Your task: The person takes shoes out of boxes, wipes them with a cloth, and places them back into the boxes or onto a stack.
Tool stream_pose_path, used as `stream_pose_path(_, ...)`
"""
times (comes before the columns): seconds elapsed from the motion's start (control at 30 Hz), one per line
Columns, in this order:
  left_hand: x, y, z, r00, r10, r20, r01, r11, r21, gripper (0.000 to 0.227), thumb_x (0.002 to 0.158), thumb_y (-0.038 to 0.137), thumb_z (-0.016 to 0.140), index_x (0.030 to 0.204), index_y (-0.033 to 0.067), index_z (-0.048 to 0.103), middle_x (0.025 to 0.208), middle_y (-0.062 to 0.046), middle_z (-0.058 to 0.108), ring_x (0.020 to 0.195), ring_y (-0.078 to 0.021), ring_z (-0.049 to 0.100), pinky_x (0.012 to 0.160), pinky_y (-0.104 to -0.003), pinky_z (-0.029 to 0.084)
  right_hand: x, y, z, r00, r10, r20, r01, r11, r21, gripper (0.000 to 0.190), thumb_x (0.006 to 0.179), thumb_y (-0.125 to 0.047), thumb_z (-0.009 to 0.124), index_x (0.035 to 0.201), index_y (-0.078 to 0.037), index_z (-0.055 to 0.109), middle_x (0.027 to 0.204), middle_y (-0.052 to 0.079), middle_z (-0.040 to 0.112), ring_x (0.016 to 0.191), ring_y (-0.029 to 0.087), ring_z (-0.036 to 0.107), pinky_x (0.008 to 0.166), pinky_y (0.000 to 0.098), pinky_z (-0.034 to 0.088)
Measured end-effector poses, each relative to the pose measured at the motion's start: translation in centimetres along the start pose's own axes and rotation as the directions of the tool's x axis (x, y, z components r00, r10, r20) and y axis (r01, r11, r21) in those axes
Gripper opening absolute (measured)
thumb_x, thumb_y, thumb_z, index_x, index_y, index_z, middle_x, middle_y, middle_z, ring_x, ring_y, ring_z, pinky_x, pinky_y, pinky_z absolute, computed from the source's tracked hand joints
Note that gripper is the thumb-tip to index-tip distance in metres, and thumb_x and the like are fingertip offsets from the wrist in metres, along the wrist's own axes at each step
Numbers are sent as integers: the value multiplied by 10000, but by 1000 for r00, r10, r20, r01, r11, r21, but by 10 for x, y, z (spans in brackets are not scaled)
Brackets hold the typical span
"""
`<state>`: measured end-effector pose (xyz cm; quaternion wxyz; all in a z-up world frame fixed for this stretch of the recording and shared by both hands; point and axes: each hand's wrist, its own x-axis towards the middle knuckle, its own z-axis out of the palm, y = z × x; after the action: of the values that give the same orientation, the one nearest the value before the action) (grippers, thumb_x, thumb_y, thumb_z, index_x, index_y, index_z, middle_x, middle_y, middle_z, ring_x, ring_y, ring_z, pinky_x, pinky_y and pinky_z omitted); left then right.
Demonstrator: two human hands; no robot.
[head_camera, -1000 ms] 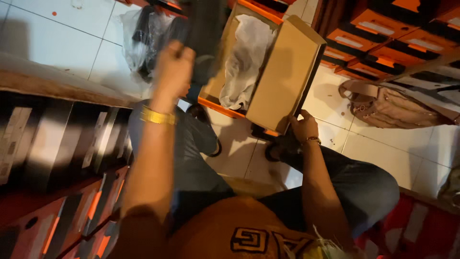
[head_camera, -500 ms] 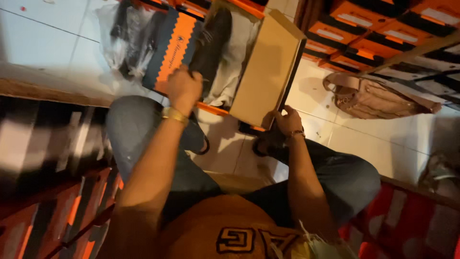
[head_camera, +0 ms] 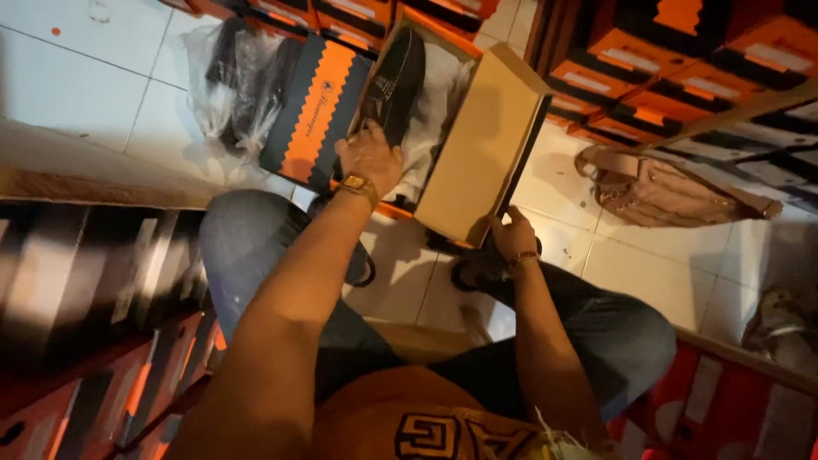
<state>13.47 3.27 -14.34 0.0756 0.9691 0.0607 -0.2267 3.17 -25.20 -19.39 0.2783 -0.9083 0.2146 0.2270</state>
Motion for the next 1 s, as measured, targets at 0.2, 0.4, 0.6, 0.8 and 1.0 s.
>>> stream_pose_path(0.2, 12, -30, 8, 992, 1, 125, 7, 998, -66, 759, 1038, 557, 221, 1595, 42, 201, 1459, -198, 573, 1352, -335, 556, 1150, -631, 155, -6, -4, -3, 998, 29, 55, -34, 996, 83, 602, 936, -532, 633, 1460, -257, 524, 1098, 191, 749, 1173, 432, 652, 1053, 584, 480)
stream_pose_path(0.4, 4, -10, -18, 970, 47, 239, -28, 996, -81, 776, 1004, 597, 160, 1579, 76, 153, 1455, -185, 578, 1367, -336, 545, 1152, -654, 141, 3, 8, -30, 1000, 13, -28, -11, 998, 61, 586, 926, -385, 645, 1477, -244, 504, 924, 159, 774, 1127, 399, 682, 1047, 539, 495)
stream_pose_path(0.6, 34, 25, -23, 943, -217, -251, 218, 976, -25, 839, 864, 517, 608, 1400, -91, 391, 1206, -315, 623, 1067, -452, 657, 924, -613, 411, -6, 2, -41, 999, -17, -46, 17, 1000, 0, 613, 928, -371, 630, 1502, -207, 492, 918, 180, 769, 1122, 422, 679, 1027, 556, 506)
stream_pose_path(0.8, 38, 31, -24, 894, -93, -437, 28, 988, -153, 665, 847, 439, 736, 1310, 33, 486, 1298, -195, 514, 1110, -344, 604, 857, -436, 483, -8, 8, -44, 995, -79, -59, 78, 997, -16, 630, 952, -399, 616, 1524, -183, 464, 839, 178, 763, 1041, 425, 707, 975, 543, 526)
stream_pose_path(1.0, 44, 16, -5, 851, 102, -515, -87, 995, 52, 845, 778, 474, 807, 1423, 27, 493, 1455, -209, 482, 1340, -370, 446, 1083, -534, 324, 5, -2, -42, 996, -68, -52, 66, 997, -27, 664, 959, -434, 578, 1534, -131, 439, 882, 229, 772, 1041, 452, 713, 976, 577, 531)
